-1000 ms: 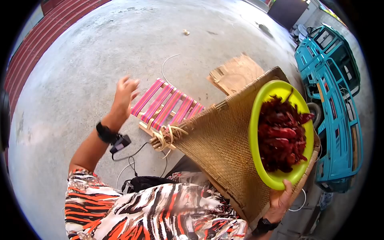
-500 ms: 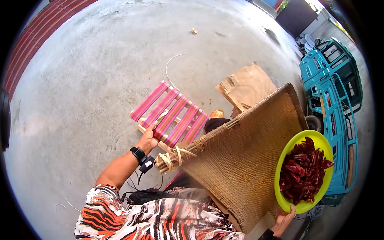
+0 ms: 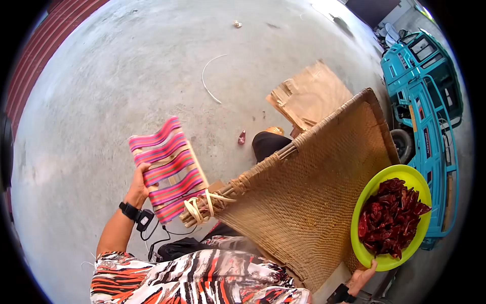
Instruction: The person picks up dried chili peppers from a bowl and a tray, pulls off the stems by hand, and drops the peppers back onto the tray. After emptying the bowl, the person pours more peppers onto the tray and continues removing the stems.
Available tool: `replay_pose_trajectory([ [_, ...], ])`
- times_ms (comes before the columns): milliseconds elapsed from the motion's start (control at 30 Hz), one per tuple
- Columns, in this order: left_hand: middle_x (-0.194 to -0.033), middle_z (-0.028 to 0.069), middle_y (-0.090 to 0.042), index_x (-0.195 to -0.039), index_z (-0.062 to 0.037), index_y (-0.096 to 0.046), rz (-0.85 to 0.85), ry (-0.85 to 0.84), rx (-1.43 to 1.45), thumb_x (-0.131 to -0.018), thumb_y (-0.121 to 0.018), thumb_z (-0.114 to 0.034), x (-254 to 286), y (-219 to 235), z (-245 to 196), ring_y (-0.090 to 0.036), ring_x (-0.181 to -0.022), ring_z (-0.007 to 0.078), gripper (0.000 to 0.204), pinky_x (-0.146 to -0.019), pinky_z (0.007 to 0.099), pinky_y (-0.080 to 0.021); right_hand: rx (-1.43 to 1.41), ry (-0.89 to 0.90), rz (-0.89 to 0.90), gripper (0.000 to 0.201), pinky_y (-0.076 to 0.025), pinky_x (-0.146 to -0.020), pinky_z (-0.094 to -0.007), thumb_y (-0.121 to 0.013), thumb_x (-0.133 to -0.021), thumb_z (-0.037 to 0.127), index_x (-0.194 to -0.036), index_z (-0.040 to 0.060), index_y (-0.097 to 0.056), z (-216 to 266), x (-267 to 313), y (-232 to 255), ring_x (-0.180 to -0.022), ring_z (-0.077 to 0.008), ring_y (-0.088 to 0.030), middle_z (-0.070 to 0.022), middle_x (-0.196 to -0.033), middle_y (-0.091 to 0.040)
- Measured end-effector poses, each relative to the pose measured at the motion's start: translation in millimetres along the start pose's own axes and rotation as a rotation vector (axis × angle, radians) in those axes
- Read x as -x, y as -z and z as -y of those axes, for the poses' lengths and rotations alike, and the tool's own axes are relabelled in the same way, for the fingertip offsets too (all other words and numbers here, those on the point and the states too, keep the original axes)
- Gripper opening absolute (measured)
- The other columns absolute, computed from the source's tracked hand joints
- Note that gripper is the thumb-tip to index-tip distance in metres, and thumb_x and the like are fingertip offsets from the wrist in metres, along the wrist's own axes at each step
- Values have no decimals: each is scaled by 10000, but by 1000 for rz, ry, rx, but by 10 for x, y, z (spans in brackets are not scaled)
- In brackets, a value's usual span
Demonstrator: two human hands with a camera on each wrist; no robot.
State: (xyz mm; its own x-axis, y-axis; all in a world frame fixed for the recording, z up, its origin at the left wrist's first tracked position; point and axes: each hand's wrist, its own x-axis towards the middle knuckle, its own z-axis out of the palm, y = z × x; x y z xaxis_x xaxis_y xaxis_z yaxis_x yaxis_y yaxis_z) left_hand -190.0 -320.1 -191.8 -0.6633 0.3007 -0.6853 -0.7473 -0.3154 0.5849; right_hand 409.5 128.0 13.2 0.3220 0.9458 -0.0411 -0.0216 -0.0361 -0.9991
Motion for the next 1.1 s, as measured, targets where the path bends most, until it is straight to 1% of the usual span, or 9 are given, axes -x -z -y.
replay_pose_trajectory([
  [500,-887,33,-684,-1049,-128,-615,-229,-254,165,-860,-544,-390,149,664,-71,-621,-698,173,331,-499,317,-443,42,-15,114,260,-499,-784,-328,-579,-910,194,-1043,-30,-577,10,-250,45,-900,-195,-599,-87,-986,-614],
  [633,-903,70,-687,-1041,-51,-615,-267,-372,132,-860,-598,-327,-300,395,280,-651,-750,204,331,-568,380,-509,63,29,136,287,-495,-800,-337,-584,-907,193,-1081,-35,-568,55,-124,57,-909,-207,-599,-88,-1018,-610],
  [667,-1018,134,-667,-1097,7,-566,-210,-392,197,-827,-662,-281,-431,331,266,-652,-889,242,406,-737,394,-537,81,81,117,307,-494,-810,-340,-586,-905,194,-1102,-40,-558,95,-60,50,-919,-214,-600,-93,-1037,-605],
  [767,-1139,184,-610,-1191,62,-467,-361,-519,-268,-790,-717,-270,-780,273,193,-608,-1029,298,577,-902,374,-487,124,227,74,374,-491,-837,-348,-592,-899,197,-1173,-50,-524,136,109,23,-952,-232,-600,-108,-1101,-587],
  [800,-1276,236,-504,-1319,58,-347,-649,-498,-549,-746,-744,-233,-608,57,29,-497,-1191,346,755,-1030,409,-370,135,272,71,401,-490,-846,-351,-594,-898,198,-1200,-51,-508,135,117,68,-966,-237,-598,-113,-1128,-579],
  [900,-1371,204,-424,-1428,-46,-278,-917,-996,-1455,-711,-723,-132,-150,-475,-213,-401,-1283,353,848,-1069,428,-308,200,364,0,465,-486,-876,-365,-582,-898,186,-1279,-48,-457,165,278,60,-1011,-251,-589,-131,-1222,-549],
  [933,-1386,193,-401,-1423,-94,-349,-725,-1386,-1465,-685,-693,-95,-98,-617,-159,-335,-1325,364,815,-1101,459,-240,219,385,-19,464,-486,-878,-367,-574,-901,178,-1286,-47,-452,203,362,15,-1017,-254,-587,-132,-1235,-543],
  [1000,-1323,166,-471,-1321,-66,-477,-128,-1583,-1491,-744,-625,-58,93,-1089,-99,-375,-1299,353,595,-1074,465,-294,203,405,-19,472,-447,-941,-357,-588,-892,125,-1315,-32,-449,264,372,44,-1092,-237,-543,-114,-1306,-510],
  [1100,-1159,153,-573,-1163,-59,-573,659,-1294,-1659,-765,-526,14,-422,-1627,254,-433,-1247,335,407,-994,456,-380,211,425,-38,459,-462,-922,-356,-592,-890,122,-1300,-42,-468,294,227,230,-1059,-240,-566,-121,-1279,-537],
])
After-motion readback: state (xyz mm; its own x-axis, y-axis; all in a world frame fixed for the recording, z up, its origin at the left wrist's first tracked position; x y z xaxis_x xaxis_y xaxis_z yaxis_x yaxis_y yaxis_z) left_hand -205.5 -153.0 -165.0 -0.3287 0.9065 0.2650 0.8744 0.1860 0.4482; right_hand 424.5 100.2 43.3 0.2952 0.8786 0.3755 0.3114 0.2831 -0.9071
